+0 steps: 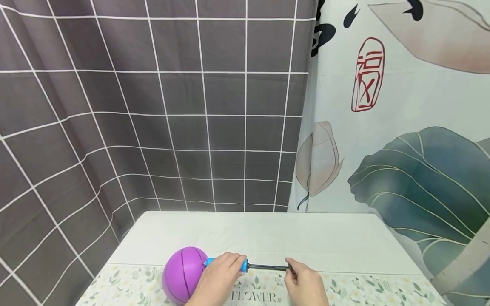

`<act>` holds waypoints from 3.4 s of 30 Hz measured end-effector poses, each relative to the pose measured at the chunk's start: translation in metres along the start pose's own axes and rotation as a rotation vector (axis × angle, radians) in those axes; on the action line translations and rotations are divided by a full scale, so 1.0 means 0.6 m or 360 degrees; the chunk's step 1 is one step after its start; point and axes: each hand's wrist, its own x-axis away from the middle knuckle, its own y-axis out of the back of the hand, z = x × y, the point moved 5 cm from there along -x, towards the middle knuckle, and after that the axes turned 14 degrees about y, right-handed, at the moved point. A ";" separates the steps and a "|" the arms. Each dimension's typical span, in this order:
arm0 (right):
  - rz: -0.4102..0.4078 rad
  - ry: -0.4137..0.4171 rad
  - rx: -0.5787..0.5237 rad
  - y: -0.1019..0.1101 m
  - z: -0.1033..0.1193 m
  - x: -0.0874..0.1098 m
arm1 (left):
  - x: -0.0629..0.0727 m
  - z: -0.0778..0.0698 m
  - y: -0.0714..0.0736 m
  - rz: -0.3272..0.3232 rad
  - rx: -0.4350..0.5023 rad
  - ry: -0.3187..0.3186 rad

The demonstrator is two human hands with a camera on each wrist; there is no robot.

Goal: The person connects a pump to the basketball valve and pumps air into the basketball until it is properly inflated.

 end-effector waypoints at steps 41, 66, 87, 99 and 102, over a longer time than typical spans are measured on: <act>0.0043 0.0072 0.0042 0.011 -0.010 -0.007 | -0.005 -0.001 0.000 0.0022 0.0041 -0.0008; 0.0006 0.0264 -0.0065 -0.027 0.056 -0.011 | -0.003 -0.030 -0.009 0.0081 -0.0018 -0.0040; -0.0043 0.0094 0.0121 0.012 0.006 -0.002 | 0.008 -0.013 -0.009 -0.0105 -0.0176 0.0029; -0.0104 0.0339 0.0126 -0.036 0.069 -0.003 | 0.009 -0.034 -0.020 -0.0080 -0.0213 0.0024; -0.0085 0.0391 0.0108 -0.043 0.076 -0.002 | 0.009 -0.037 -0.020 -0.0096 -0.0201 0.0021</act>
